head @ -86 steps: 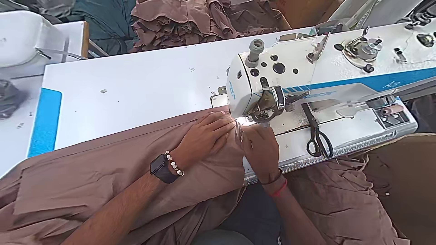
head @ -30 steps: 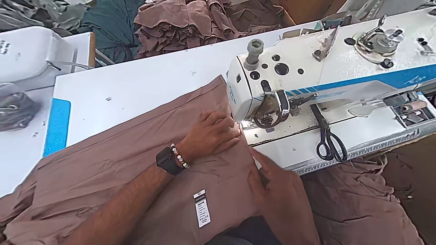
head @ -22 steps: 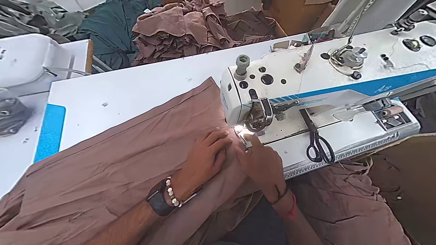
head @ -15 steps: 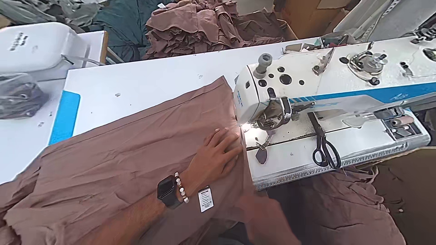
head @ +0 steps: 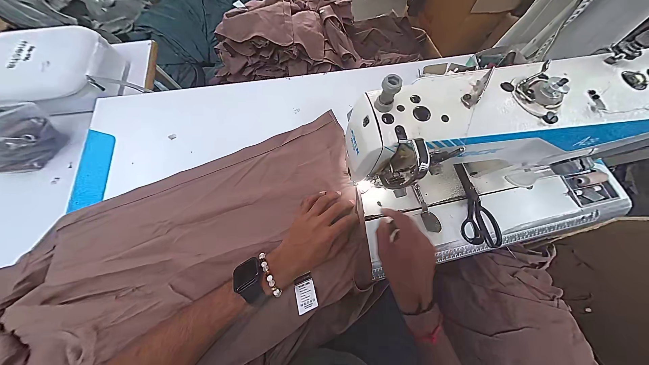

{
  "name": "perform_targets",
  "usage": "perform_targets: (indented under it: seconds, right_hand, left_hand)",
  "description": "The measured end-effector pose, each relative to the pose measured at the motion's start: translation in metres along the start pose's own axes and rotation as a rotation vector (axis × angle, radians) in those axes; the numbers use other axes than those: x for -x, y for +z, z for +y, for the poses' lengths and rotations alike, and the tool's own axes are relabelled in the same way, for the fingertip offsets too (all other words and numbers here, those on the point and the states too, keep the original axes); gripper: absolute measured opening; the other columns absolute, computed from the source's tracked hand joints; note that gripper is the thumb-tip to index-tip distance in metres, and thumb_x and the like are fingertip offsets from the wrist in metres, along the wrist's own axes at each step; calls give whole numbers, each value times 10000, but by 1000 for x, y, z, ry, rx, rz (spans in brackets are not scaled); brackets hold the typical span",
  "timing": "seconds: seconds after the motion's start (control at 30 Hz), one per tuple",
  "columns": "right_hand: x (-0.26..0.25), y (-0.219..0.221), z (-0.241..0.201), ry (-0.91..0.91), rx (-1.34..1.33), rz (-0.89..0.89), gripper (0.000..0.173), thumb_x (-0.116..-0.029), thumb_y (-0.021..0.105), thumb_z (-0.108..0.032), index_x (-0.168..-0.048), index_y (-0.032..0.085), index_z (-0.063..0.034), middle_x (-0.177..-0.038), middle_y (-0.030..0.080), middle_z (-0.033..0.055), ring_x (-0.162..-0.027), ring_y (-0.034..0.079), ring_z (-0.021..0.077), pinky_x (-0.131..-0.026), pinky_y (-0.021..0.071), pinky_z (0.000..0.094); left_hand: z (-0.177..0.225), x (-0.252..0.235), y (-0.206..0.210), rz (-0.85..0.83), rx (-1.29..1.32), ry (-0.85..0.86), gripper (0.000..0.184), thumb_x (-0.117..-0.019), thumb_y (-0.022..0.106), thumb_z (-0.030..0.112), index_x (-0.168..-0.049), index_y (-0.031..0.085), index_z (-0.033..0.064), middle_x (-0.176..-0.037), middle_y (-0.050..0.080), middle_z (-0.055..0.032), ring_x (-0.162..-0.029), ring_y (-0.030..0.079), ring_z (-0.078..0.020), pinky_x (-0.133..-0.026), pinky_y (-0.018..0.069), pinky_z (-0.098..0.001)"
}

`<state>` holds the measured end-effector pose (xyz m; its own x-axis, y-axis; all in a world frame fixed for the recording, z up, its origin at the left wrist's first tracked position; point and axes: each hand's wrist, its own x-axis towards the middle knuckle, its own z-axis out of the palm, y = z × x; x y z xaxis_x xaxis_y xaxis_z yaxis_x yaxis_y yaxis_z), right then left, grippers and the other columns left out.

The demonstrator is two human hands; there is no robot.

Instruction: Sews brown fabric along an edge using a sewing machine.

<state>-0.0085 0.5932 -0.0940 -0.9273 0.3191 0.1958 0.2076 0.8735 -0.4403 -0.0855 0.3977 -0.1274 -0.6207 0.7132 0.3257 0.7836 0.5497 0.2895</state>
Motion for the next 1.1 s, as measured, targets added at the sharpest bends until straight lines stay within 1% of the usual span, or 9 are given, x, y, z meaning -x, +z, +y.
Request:
perform_targets:
  seconds: [0.13, 0.23, 0.37, 0.47, 0.67, 0.8, 0.93, 1.0, 1.1]
  right_hand:
    - [8, 27, -20, 18, -57, 6, 304, -990, 597, -402, -1099, 769, -176, -853, 714, -31, -791, 673, 145, -644, 547, 341]
    - [9, 29, -22, 6, -11, 27, 276, -953, 608, -347, -1096, 773, -179, -827, 710, -47, -771, 670, 136, -637, 535, 326]
    - [13, 29, -14, -93, -12, 61, 297, -958, 580, -215, -1165, 767, -114, -804, 689, 10, -703, 650, 154, -587, 535, 315]
    - [19, 30, -11, -194, 39, 81, 321, -965, 571, -180, -1206, 769, -102, -767, 652, 29, -668, 626, 165, -555, 506, 301]
    - [1, 31, -14, -287, 135, 14, 317, -980, 558, -175, -1207, 757, -76, -863, 664, 76, -774, 651, 222, -640, 538, 332]
    - [2, 23, -8, -325, 104, -40, 353, -991, 524, -216, -1251, 736, -108, -967, 670, 97, -870, 647, 256, -679, 537, 374]
    - [60, 2, 6, -329, -18, -98, 330, -984, 590, -429, -1122, 758, -181, -913, 692, 9, -824, 648, 186, -676, 519, 361]
    - [81, -2, 16, -312, -29, -66, 229, -966, 582, -311, -1027, 749, -166, -814, 686, -30, -733, 640, 133, -640, 503, 322]
    - [80, -11, 33, -268, 43, 149, 189, -934, 568, -195, -829, 705, -117, -673, 635, 3, -562, 605, 139, -481, 475, 297]
  left_hand:
    - [-6, -11, 1, 33, -53, -56, 292, -1060, 490, 341, -1241, 690, 231, -1320, 660, 19, -1274, 573, -189, -1043, 430, -468]
    - [-9, -11, 2, 4, -83, -51, 335, -1060, 474, 384, -1331, 659, 318, -1400, 613, 20, -1299, 541, -206, -1059, 399, -483]
    - [-8, -10, 6, -50, -143, -112, 455, -1062, 381, 486, -1467, 555, 372, -1495, 549, 29, -1394, 455, -231, -1122, 332, -507]
    - [-7, -9, 2, -18, -124, -75, 407, -1063, 420, 458, -1393, 614, 321, -1418, 598, 8, -1342, 498, -237, -1101, 356, -499]
    - [-19, -22, 3, -15, -108, -24, 349, -1057, 456, 400, -1339, 661, 380, -1358, 615, 7, -1290, 514, -233, -1044, 386, -474]
    - [-25, -27, 0, -23, -72, 81, 357, -1057, 463, 345, -1351, 663, 315, -1397, 625, 17, -1361, 495, -231, -1120, 373, -481]
    - [-8, -12, 0, -100, 3, 103, 400, -1066, 438, 313, -1431, 599, 290, -1519, 549, 57, -1457, 439, -217, -1170, 386, -468]
    - [-5, -6, 2, -87, 12, 96, 398, -1060, 446, 306, -1423, 610, 305, -1509, 561, 73, -1460, 434, -236, -1187, 363, -483]
    - [0, -7, 4, -58, -25, 73, 398, -1059, 438, 303, -1414, 616, 325, -1502, 566, 89, -1456, 442, -238, -1180, 366, -488]
